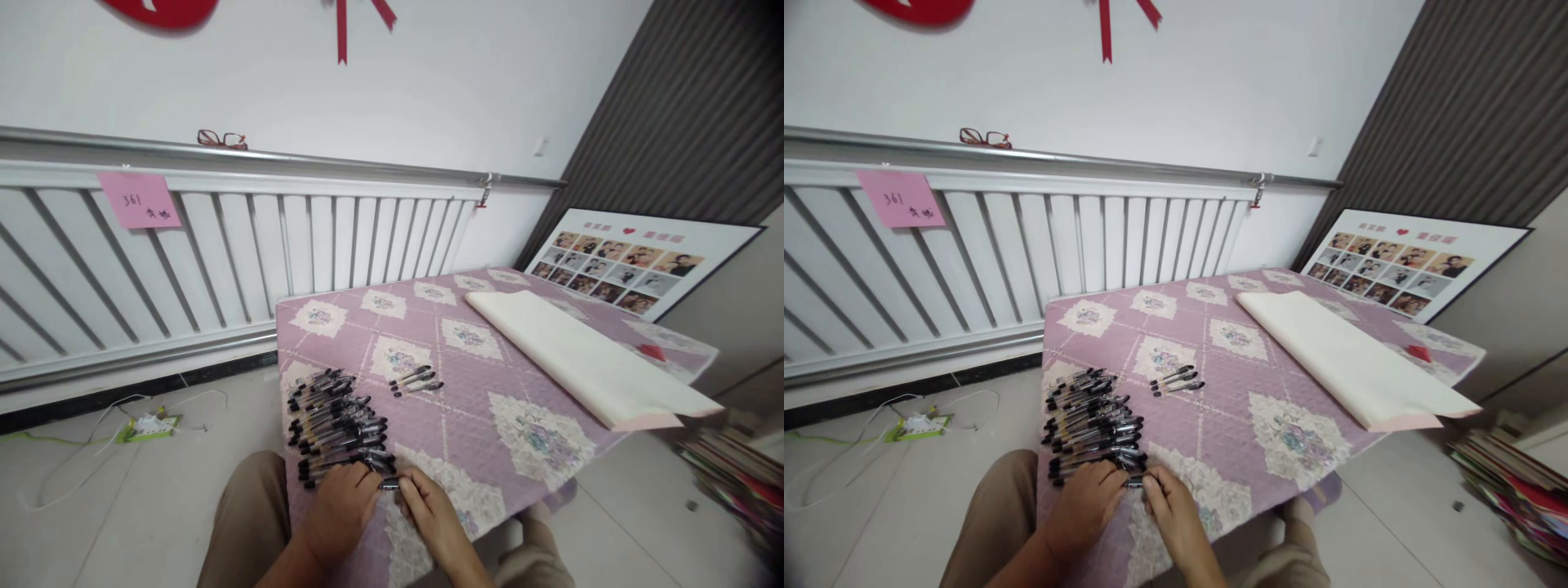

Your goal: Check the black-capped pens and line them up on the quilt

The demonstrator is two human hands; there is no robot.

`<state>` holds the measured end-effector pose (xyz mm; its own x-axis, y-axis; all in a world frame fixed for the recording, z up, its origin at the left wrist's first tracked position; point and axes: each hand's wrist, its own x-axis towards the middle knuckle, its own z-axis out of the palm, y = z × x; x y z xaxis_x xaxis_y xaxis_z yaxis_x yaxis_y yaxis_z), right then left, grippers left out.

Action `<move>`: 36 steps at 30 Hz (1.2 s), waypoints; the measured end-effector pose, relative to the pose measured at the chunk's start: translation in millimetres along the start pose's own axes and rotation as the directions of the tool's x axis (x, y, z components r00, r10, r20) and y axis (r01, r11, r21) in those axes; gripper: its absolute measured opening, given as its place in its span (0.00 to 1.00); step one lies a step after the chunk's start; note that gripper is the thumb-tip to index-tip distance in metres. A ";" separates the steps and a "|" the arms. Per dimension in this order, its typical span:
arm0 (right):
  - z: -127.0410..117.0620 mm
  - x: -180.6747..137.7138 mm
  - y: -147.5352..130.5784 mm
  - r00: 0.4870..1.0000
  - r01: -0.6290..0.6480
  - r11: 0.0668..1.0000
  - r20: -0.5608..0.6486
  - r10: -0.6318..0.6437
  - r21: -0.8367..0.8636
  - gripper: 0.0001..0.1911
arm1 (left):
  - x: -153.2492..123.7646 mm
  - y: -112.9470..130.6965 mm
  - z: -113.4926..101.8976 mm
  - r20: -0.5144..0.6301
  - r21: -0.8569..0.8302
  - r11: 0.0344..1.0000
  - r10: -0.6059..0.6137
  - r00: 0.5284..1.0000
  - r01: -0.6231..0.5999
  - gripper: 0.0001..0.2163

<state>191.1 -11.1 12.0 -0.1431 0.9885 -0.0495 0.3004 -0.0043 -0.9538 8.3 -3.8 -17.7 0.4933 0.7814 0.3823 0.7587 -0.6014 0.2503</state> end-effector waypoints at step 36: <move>2.4 2.4 -0.4 1.000 0.012 1.000 -0.005 -0.012 0.021 0.15 | 2.4 1.4 -1.6 0.006 -0.020 0.999 -0.049 0.999 0.049 0.06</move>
<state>188.4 -9.1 11.6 -0.1419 0.9892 -0.0370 0.2785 0.0041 -0.9604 9.9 -3.0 -15.0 0.4580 0.8111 0.3637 0.7737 -0.5652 0.2862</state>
